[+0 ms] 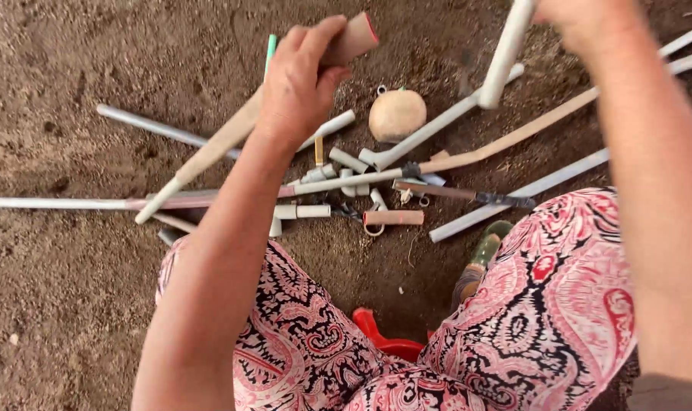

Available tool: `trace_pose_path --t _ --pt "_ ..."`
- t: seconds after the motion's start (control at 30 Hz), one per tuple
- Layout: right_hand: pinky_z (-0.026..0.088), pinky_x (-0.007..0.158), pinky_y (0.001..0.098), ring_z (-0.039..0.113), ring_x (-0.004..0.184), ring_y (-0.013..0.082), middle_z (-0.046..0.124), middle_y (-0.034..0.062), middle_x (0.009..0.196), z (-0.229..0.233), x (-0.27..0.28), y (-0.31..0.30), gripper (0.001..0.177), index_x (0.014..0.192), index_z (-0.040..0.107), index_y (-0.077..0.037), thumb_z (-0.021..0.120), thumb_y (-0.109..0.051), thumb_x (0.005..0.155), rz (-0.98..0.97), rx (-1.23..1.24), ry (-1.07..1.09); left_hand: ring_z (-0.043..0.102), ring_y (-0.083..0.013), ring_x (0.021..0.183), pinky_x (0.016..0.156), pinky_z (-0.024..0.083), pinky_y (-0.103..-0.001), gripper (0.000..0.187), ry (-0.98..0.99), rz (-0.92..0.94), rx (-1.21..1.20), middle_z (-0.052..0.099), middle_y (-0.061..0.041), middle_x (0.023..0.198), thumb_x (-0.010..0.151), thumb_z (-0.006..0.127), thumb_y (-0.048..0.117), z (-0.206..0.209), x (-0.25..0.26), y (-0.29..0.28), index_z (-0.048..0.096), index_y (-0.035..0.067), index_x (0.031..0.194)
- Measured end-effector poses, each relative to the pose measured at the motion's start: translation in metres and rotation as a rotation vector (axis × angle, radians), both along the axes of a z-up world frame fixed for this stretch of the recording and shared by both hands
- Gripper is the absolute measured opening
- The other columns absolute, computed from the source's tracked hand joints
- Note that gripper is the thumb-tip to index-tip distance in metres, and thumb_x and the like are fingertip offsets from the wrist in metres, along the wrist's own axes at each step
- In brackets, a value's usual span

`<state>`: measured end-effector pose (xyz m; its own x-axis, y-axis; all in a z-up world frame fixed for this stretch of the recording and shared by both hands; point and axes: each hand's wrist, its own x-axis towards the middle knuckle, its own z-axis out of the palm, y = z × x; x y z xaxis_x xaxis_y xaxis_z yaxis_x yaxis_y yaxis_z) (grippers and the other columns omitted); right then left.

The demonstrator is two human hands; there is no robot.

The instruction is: Connecting and securing PVC pipes and fittings using a hand saw and adhesive tape.

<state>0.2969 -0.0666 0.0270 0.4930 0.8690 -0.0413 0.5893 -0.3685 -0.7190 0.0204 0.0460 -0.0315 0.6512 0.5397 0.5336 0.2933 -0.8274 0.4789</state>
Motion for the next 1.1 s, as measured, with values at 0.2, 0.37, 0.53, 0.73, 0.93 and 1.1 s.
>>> trace_pose_path --t 0.2,0.37,0.53,0.73,0.93,1.1 --pt "0.059 0.079 0.0446 0.061 0.101 0.0228 0.053 0.0064 0.111 0.057 -0.042 -0.011 0.008 0.105 0.05 -0.011 0.052 -0.014 0.098 0.058 0.115 0.17 0.055 -0.0253 0.092 0.083 0.049 -0.037 0.045 0.074 0.046 -0.155 0.059 -0.016 0.106 0.084 0.063 0.002 0.02 -0.002 -0.019 0.047 0.005 0.126" --pt "0.068 0.074 0.0373 0.069 0.1 0.0363 0.057 0.017 0.107 0.062 -0.049 -0.016 0.024 0.106 0.05 -0.003 0.051 -0.023 0.094 -0.173 0.3 0.778 0.058 -0.0252 0.091 0.081 0.049 -0.039 0.041 0.121 0.065 -0.276 0.059 -0.013 0.105 0.083 0.064 0.015 0.022 0.0 -0.021 0.05 0.009 0.122" --pt "0.068 0.065 0.0358 0.072 0.087 0.0355 0.063 0.0212 0.093 0.061 -0.055 -0.018 0.024 0.093 0.051 -0.003 0.051 -0.027 0.093 -0.349 0.434 0.97 0.055 -0.0224 0.085 0.074 0.047 -0.038 0.038 0.104 0.066 -0.3 0.057 -0.009 0.097 0.083 0.067 0.025 0.014 0.004 -0.021 0.052 0.012 0.116" --pt "0.067 0.067 0.035 0.071 0.085 0.0315 0.064 0.0195 0.092 0.057 -0.058 -0.02 0.029 0.091 0.052 -0.001 0.048 -0.029 0.093 -0.357 0.419 0.979 0.058 -0.0229 0.081 0.071 0.049 -0.036 0.035 0.034 0.023 -0.245 0.061 -0.012 0.094 0.088 0.062 0.025 0.014 0.008 -0.022 0.055 0.005 0.116" --pt "0.067 0.066 0.0368 0.072 0.084 0.032 0.064 0.021 0.09 0.058 -0.06 -0.021 0.033 0.091 0.053 0.001 0.052 -0.032 0.088 -0.36 0.478 1.028 0.061 -0.0205 0.077 0.067 0.051 -0.034 0.019 -0.104 -0.012 -0.101 0.067 -0.011 0.088 0.089 0.06 0.014 0.011 0.01 -0.021 0.059 0.002 0.103" --pt "0.066 0.067 0.0366 0.072 0.084 0.0333 0.065 0.0223 0.091 0.059 -0.066 -0.021 0.033 0.092 0.054 0.003 0.051 -0.03 0.089 -0.371 0.471 1.075 0.06 -0.0207 0.08 0.069 0.052 -0.034 0.024 -0.114 -0.04 -0.109 0.066 -0.011 0.091 0.086 0.066 0.015 0.002 0.011 -0.02 0.057 0.003 0.106"
